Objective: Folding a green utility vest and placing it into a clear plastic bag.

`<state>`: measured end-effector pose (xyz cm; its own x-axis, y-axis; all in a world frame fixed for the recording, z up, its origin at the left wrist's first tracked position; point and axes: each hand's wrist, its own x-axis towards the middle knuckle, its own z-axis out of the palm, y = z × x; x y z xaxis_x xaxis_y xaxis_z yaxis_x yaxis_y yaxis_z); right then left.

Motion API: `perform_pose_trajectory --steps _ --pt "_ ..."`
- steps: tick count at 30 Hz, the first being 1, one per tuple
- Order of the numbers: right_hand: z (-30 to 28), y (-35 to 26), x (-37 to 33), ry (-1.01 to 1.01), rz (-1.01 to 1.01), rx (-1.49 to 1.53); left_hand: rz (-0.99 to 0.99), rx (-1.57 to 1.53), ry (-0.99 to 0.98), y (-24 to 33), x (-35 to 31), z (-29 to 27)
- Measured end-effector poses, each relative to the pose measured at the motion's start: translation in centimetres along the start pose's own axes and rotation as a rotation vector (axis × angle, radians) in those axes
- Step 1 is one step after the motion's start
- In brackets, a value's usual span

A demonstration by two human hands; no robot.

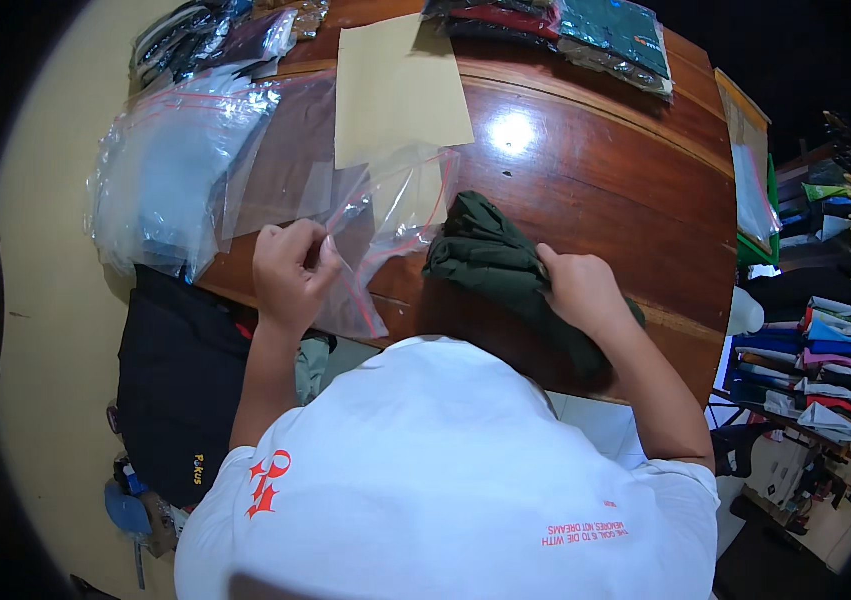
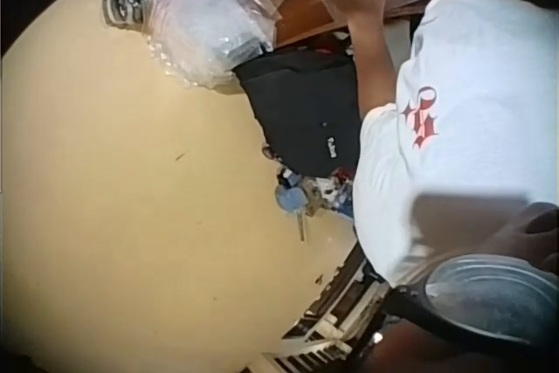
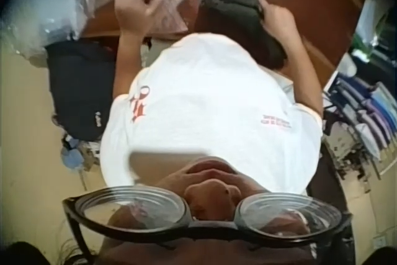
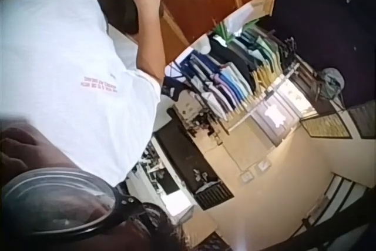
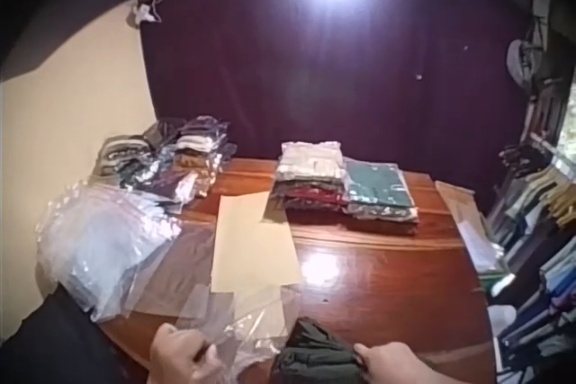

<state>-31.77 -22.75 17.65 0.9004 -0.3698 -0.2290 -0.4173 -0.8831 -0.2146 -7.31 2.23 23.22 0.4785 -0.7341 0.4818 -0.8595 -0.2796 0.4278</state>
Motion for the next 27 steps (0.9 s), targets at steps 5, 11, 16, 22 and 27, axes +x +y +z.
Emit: perform_pose_trajectory --steps 5,11,16,22,27 --pt "-1.7 2.6 -1.7 -0.067 0.159 0.209 0.017 -0.003 -0.013 -2.1 -0.4 3.0" --pt "-3.0 2.8 -5.7 0.138 0.253 0.584 0.006 -0.047 -0.125 -3.0 -3.2 8.8" --pt "-1.6 0.0 -4.7 0.132 0.150 0.451 -0.264 -0.220 -0.155 -2.5 -5.3 12.7" --pt "0.6 -3.1 -0.3 0.056 -0.018 0.152 -0.495 -0.442 -0.061 -2.9 -7.0 13.8" --pt "1.1 -3.5 1.4 -0.010 -0.070 0.052 -0.270 -0.188 -0.053 -3.2 -6.8 11.6"
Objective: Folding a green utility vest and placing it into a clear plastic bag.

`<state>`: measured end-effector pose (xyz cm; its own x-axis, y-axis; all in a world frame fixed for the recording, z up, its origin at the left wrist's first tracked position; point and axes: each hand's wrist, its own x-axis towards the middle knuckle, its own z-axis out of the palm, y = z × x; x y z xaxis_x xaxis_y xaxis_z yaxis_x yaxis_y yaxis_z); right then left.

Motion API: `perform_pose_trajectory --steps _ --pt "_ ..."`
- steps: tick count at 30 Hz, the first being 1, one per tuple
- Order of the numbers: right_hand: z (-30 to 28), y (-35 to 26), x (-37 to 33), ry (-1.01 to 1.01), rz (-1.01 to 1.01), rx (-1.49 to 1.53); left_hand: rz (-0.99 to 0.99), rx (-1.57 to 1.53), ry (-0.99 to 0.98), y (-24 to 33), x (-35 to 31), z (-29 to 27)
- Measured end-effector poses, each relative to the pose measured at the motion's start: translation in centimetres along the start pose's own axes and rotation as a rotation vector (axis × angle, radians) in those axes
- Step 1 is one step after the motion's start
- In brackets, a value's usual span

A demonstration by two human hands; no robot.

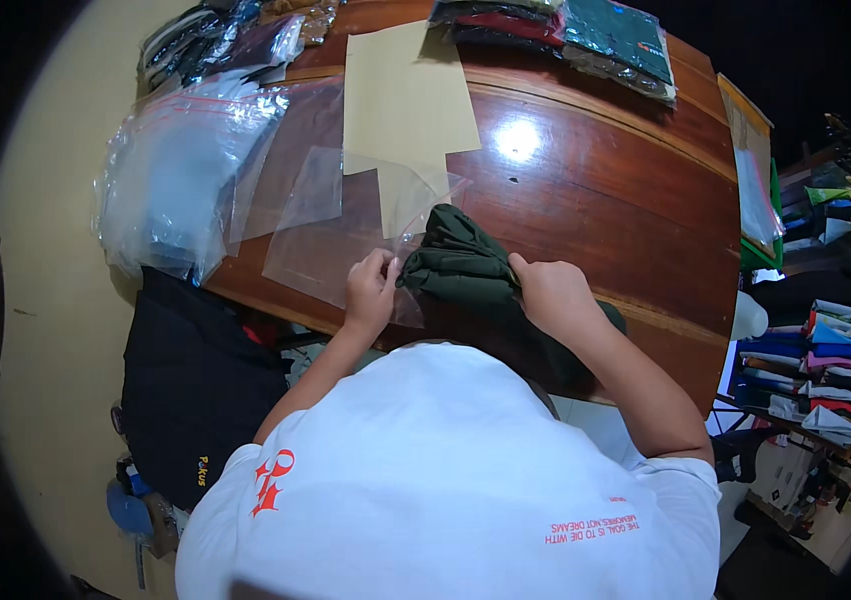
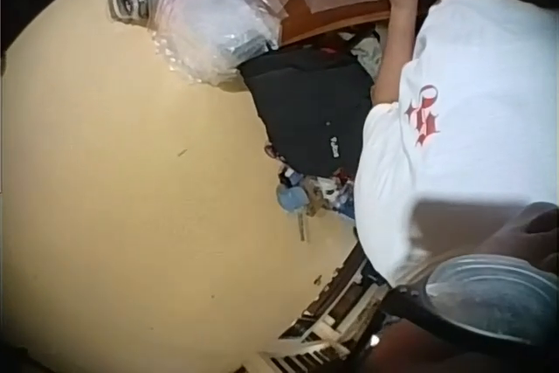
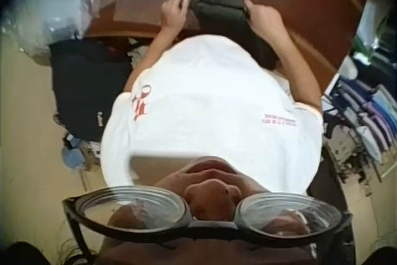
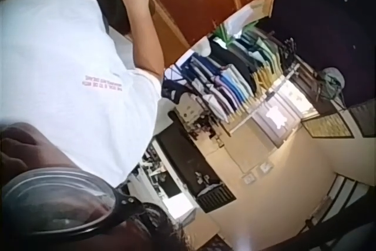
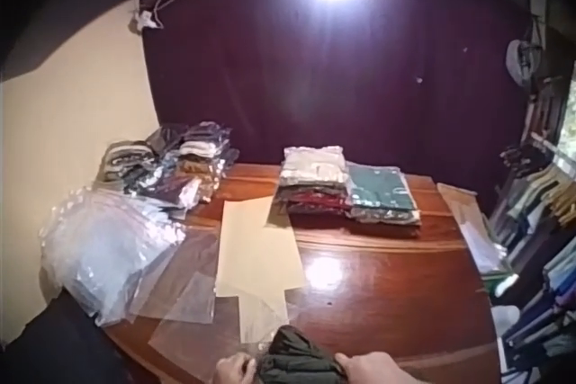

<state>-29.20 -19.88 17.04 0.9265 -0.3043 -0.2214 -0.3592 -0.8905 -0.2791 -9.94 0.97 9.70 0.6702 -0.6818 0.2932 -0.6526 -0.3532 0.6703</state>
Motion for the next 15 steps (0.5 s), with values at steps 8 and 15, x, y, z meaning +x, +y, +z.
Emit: perform_pose_trajectory --steps 8,15 --pt "-0.2 -1.4 -1.0 0.045 -0.008 -0.049 0.300 -0.006 -0.037 3.2 2.3 -4.6" --pt "-0.4 -2.8 -1.1 0.144 0.082 0.031 0.381 0.064 -0.073 6.3 3.5 -5.0"
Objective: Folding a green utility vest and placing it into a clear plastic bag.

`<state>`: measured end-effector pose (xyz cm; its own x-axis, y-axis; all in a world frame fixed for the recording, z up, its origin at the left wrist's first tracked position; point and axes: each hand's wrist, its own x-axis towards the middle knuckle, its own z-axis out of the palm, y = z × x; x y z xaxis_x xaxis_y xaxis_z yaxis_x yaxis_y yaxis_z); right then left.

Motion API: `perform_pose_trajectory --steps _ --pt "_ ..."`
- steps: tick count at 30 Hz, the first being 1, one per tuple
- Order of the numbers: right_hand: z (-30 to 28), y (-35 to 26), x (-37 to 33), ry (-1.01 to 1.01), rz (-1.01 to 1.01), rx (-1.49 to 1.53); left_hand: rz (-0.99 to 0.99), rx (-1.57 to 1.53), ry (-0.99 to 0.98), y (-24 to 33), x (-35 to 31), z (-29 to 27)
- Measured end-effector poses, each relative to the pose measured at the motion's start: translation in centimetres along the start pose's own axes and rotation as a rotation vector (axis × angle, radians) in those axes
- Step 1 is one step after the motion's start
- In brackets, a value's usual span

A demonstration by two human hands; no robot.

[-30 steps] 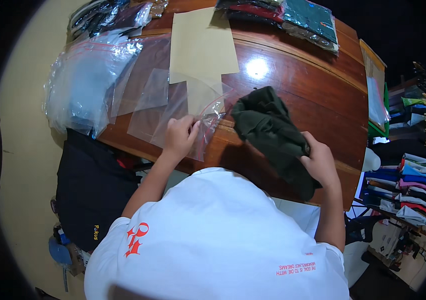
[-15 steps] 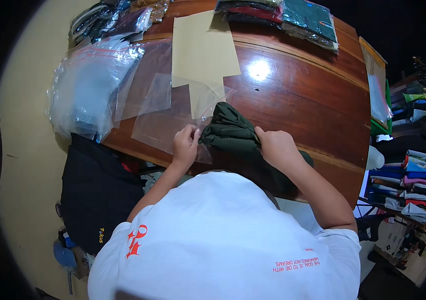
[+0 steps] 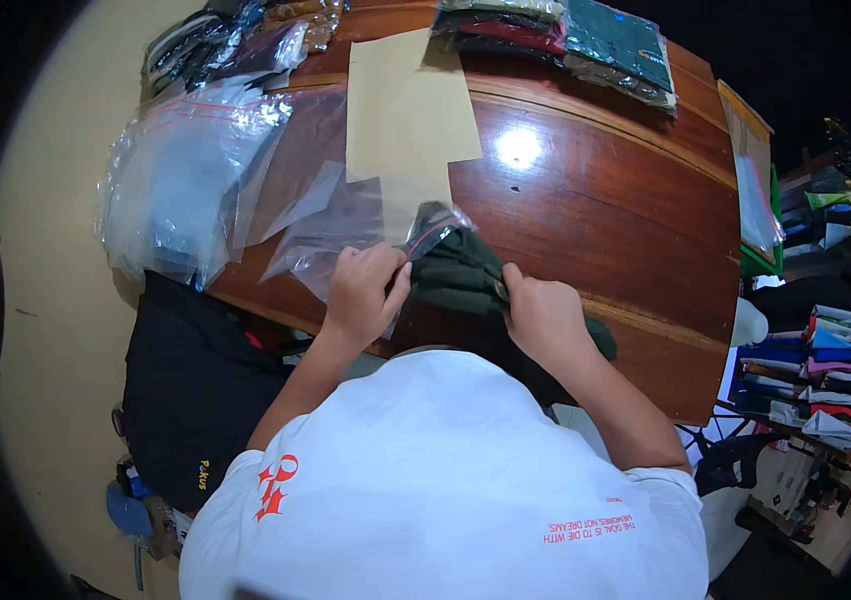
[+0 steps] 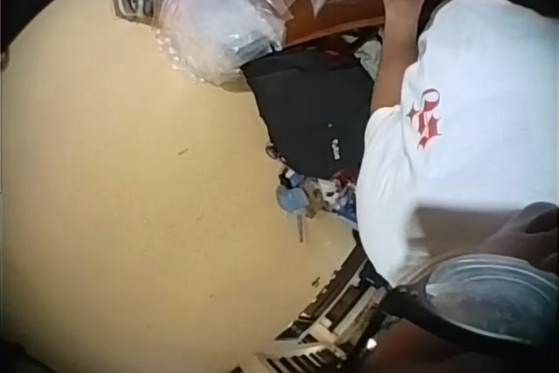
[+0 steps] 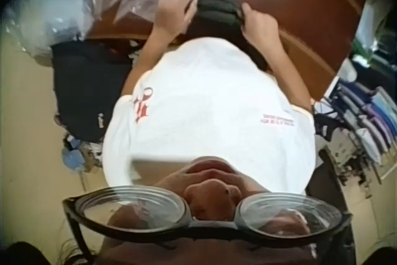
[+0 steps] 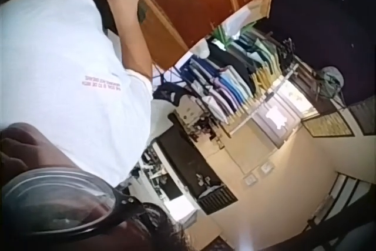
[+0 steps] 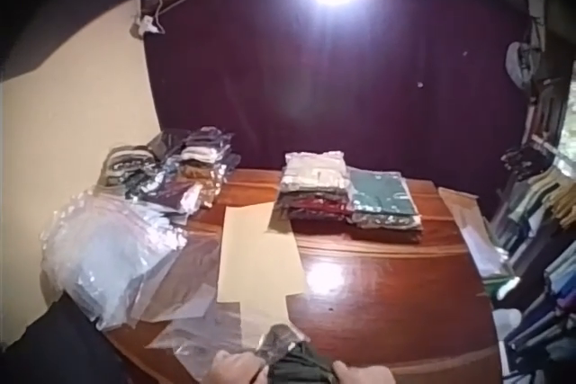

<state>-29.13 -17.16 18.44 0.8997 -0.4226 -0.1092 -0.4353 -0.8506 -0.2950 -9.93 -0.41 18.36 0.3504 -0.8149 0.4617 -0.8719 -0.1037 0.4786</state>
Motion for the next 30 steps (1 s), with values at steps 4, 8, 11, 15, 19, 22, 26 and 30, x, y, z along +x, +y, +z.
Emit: perform_pose_trajectory --steps 4,8,11,15,19,22,26,30 --pt "-1.1 0.2 -0.1 0.065 0.146 0.050 0.118 0.146 0.011 0.4 1.3 -0.3" --pt "-1.1 -0.6 -0.5 0.127 0.074 0.022 0.190 0.123 -0.024 1.3 2.6 0.8" --pt "0.0 -1.5 0.2 0.136 0.035 0.065 0.255 0.131 -0.060 2.1 2.9 1.4" --pt "1.1 -1.9 1.4 0.127 0.028 0.054 0.320 0.120 -0.099 2.2 2.5 1.5" --pt "0.6 -1.3 1.5 0.199 0.125 0.101 0.282 0.180 -0.102 1.8 1.9 1.9" --pt "-0.5 -0.2 0.7 0.225 0.303 0.136 0.245 0.223 0.034 1.3 2.5 2.7" --pt "-0.7 0.7 -1.4 0.266 0.406 0.136 0.313 0.199 0.121 1.3 4.6 4.9" --pt "1.3 0.6 -1.3 0.256 0.332 0.086 0.424 0.193 0.026 2.4 5.2 7.4"
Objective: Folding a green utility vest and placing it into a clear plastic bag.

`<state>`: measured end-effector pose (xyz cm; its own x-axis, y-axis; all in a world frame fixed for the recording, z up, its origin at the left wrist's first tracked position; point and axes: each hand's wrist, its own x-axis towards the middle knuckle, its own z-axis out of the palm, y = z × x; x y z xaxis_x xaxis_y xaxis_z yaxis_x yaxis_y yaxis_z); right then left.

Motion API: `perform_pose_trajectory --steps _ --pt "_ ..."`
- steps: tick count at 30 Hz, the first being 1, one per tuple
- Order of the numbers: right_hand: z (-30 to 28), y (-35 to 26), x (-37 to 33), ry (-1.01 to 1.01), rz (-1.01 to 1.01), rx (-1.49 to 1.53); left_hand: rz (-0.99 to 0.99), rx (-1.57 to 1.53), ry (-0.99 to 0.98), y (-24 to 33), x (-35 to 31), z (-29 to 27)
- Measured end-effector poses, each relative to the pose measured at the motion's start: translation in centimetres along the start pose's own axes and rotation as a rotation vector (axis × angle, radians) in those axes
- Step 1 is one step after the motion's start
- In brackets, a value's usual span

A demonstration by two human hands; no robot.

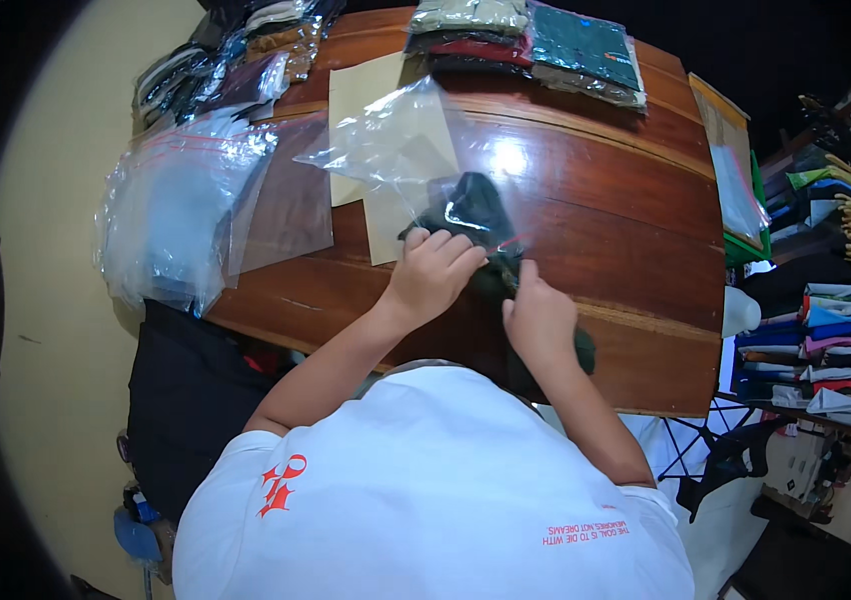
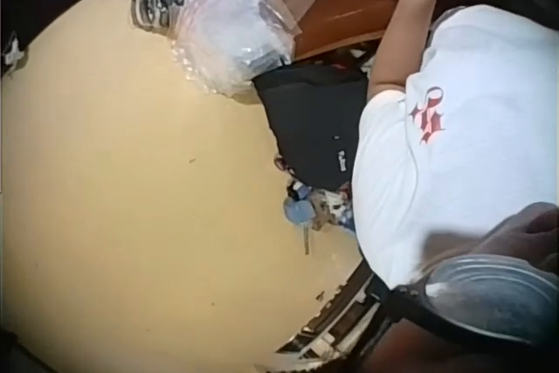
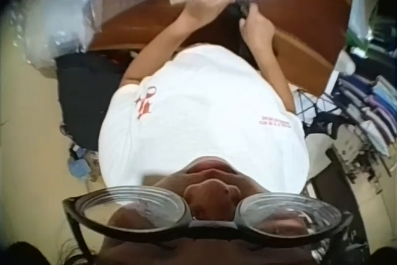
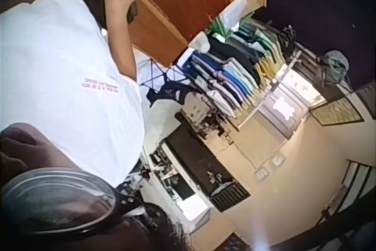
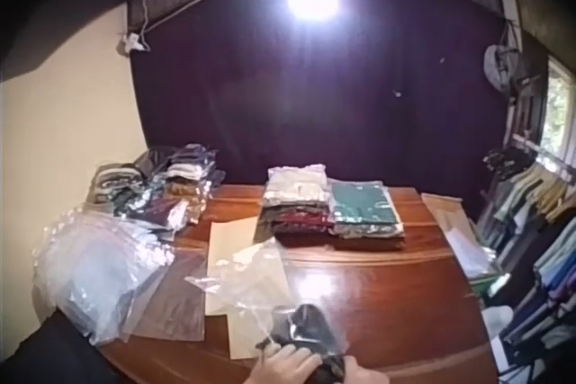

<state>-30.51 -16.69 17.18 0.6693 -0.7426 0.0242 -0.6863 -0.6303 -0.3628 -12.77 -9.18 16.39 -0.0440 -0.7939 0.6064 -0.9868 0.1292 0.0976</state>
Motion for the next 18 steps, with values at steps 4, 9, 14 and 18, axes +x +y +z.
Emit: perform_pose_trajectory --steps 4,9,14,18 --pt "3.0 -1.3 1.0 -0.010 -0.129 0.102 0.049 -0.088 0.007 0.9 -0.9 0.7" --pt "4.9 -2.3 4.0 -0.002 -0.126 0.192 -0.007 -0.018 0.029 0.1 -2.6 -0.4" --pt "6.1 -1.8 6.2 -0.046 0.025 0.311 -0.041 0.056 0.028 -0.1 -3.4 -1.3" --pt "8.0 -1.5 5.4 -0.030 0.147 0.657 -0.061 0.078 0.034 -1.0 -3.6 -1.4"
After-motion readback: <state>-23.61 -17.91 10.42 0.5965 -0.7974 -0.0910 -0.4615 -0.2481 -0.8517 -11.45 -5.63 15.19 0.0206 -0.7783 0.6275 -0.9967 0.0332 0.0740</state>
